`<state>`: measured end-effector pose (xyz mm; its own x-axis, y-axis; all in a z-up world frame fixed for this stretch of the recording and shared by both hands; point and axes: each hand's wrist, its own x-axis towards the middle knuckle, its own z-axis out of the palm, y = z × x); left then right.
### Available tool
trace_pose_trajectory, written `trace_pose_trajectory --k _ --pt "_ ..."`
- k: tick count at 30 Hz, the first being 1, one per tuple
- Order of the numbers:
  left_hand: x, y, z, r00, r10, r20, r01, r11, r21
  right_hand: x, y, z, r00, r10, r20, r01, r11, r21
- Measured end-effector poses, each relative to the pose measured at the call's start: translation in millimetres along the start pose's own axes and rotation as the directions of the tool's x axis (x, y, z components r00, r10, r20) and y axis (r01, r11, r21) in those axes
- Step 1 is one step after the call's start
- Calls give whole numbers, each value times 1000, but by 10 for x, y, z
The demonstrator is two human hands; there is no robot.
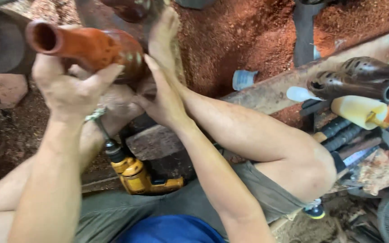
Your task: The person sits on the ground holding a carved wooden ornament piece between their feet and polishes it using a rotary tool with a buffing wheel. They rotate the piece to polish different surfaces, set it aside, pick up another carved wooden piece, and continue polishing it the same way.
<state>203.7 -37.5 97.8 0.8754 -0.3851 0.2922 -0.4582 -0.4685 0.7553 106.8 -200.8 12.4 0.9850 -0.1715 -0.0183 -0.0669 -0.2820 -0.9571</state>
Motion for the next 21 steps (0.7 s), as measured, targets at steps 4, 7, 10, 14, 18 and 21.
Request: trace_pose_trajectory --k 4,7,10,14,18,21 --pt "-192 -215 131 997 -71 25 73 990 -123 31 202 -6 969 204 143 -242 907 344" --pt "-274 -351 345 992 -124 35 129 967 -221 135 436 3 960 215 182 -281 748 601" --pt "-484 -810 634 989 -149 -11 146 979 -141 121 607 -40 961 220 170 -273 637 721" --pt "-421 -975 779 983 -60 -176 72 995 64 33 789 -93 962 227 151 -258 578 774" --pt "-362 -988 507 955 -214 -205 200 976 -87 -50 663 -232 950 271 153 -277 516 811" --pt "-420 -723 43 943 -327 -56 233 773 -590 -138 647 -324 903 358 236 -395 482 782"
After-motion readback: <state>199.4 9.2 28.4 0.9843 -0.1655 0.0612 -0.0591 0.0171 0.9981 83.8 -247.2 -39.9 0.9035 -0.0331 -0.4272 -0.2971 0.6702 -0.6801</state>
